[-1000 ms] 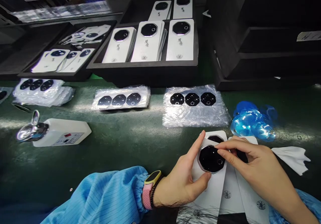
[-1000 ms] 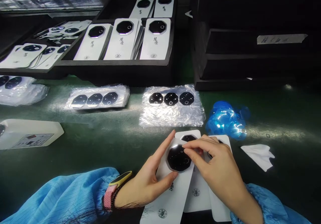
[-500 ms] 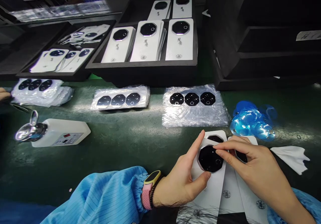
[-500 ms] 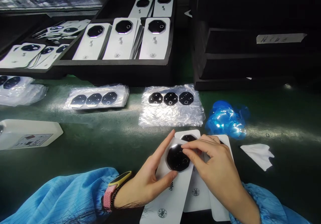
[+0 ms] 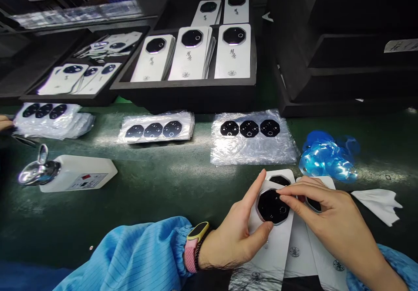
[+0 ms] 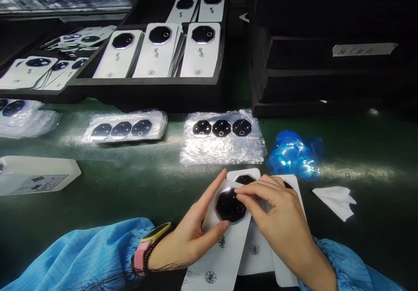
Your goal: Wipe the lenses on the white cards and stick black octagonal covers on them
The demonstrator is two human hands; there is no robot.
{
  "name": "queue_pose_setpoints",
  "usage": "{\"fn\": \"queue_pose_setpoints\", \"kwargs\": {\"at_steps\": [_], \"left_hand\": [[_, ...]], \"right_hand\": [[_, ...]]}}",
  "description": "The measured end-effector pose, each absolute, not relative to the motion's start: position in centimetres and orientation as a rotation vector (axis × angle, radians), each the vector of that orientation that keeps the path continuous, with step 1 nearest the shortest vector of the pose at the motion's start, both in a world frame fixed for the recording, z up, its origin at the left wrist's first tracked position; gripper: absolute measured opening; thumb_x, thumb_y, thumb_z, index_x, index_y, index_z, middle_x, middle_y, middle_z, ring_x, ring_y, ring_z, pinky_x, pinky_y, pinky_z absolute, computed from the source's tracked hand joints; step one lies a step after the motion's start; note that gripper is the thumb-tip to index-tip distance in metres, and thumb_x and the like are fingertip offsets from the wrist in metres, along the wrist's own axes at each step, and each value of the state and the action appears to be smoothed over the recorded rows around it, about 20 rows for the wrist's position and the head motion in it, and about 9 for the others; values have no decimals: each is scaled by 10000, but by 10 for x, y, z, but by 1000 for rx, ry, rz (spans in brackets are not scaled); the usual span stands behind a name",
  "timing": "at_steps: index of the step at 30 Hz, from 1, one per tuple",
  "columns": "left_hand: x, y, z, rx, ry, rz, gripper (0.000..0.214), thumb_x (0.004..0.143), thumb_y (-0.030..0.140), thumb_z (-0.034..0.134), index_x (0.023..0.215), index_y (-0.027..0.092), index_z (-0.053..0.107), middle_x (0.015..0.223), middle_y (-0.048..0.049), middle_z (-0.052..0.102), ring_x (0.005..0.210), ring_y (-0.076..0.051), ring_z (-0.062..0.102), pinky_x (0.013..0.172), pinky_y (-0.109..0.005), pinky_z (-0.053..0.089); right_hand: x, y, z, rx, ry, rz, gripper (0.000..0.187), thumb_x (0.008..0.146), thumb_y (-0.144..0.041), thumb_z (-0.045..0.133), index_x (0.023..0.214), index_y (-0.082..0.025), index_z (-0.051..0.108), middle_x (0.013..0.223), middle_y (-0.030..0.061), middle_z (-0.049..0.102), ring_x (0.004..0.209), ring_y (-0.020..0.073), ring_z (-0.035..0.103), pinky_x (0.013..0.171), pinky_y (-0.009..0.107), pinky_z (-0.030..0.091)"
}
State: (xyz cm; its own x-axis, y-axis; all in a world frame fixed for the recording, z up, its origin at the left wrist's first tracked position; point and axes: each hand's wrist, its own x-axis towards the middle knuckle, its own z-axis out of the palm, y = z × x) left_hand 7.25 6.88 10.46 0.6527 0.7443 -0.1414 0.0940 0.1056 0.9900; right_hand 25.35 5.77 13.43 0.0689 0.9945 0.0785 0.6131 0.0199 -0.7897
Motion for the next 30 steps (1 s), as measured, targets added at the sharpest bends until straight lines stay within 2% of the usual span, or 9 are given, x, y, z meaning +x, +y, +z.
{"fn": "queue_pose_setpoints", "kwargs": {"at_steps": [4, 7, 10, 17, 30], "left_hand": [[74, 68, 105, 1394, 739, 576, 820, 811, 81, 533, 1505, 223, 118, 1531, -70, 292, 1308, -279, 439, 1037, -365, 449], [74, 68, 104, 1397, 780, 561, 815, 808, 97, 549, 1502, 209, 136, 1549, -60, 238, 1378, -305, 308, 1052, -376, 438], [74, 69, 104, 1419, 781, 580, 803, 814, 96, 543, 1500, 204, 141, 1563, -47, 174, 1406, -309, 217, 1056, -366, 435], [76, 70, 106, 1409, 761, 592, 818, 808, 66, 528, 1502, 196, 116, 1557, -64, 185, 1339, -276, 390, 1056, -333, 432], [74, 69, 104, 1399, 772, 574, 814, 808, 86, 542, 1501, 204, 133, 1559, -55, 182, 1341, -276, 388, 1030, -325, 455]], "right_hand": [[255, 59, 134, -1662, -1584, 773, 173, 793, -336, 605, 673, -309, 727, 610, -38, 690, 600, 136, 678, 471, 165, 536], [256, 60, 136, -1654, -1565, 824, 182, 794, -347, 597, 665, -296, 715, 630, -24, 704, 575, 142, 679, 416, 160, 521], [255, 61, 137, -1657, -1557, 853, 212, 803, -388, 592, 655, -286, 703, 636, -16, 706, 577, 150, 682, 435, 175, 537], [252, 60, 136, -1715, -1535, 832, 235, 806, -428, 584, 655, -287, 697, 643, -10, 692, 639, 164, 683, 509, 202, 553], [248, 57, 135, -1809, -1535, 812, 234, 807, -430, 561, 703, -301, 728, 622, -3, 649, 588, 166, 610, 528, 259, 507]]}}
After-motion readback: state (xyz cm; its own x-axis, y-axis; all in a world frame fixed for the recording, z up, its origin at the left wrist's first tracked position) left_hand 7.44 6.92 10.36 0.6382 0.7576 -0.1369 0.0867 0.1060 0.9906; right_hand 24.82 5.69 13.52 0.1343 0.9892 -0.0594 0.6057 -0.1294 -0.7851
